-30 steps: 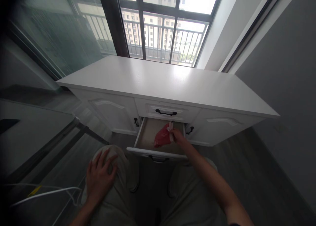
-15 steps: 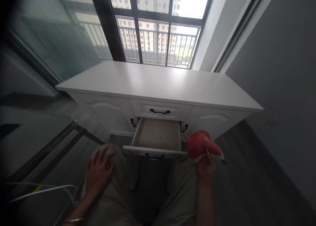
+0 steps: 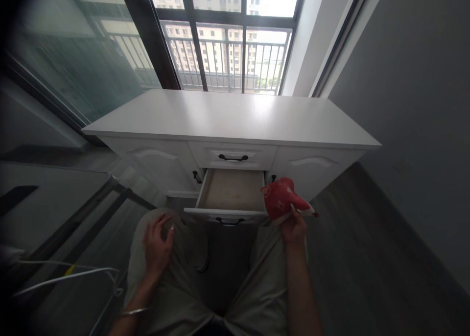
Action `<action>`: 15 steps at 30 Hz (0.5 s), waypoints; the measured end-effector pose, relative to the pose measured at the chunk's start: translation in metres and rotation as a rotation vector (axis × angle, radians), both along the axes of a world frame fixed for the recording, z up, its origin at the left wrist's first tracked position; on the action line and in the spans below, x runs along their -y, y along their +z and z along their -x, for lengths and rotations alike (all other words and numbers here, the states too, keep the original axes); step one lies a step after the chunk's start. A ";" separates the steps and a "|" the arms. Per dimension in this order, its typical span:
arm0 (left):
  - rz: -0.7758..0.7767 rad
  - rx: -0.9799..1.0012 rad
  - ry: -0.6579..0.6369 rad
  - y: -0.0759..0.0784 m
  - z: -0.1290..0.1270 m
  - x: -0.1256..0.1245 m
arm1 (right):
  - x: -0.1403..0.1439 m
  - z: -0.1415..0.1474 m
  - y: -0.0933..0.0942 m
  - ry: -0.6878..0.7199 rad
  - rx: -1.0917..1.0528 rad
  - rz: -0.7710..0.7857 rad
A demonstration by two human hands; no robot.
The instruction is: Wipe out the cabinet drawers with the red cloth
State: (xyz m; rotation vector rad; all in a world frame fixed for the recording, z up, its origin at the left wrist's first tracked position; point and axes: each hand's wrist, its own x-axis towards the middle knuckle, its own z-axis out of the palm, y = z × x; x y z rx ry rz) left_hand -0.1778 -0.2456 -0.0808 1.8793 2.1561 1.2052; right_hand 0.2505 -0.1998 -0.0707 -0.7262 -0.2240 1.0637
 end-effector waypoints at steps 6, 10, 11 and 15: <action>0.247 0.092 -0.512 -0.036 -0.083 -0.005 | 0.003 -0.001 0.002 -0.024 -0.022 0.022; 0.403 -0.077 -0.572 -0.063 -0.122 -0.021 | 0.004 0.000 0.003 0.003 -0.032 0.044; 0.443 -0.138 -0.579 -0.068 -0.128 -0.027 | 0.005 0.000 0.003 0.008 -0.029 0.049; 0.541 -0.302 -0.615 -0.081 -0.145 -0.047 | 0.005 -0.001 0.003 0.028 -0.016 0.056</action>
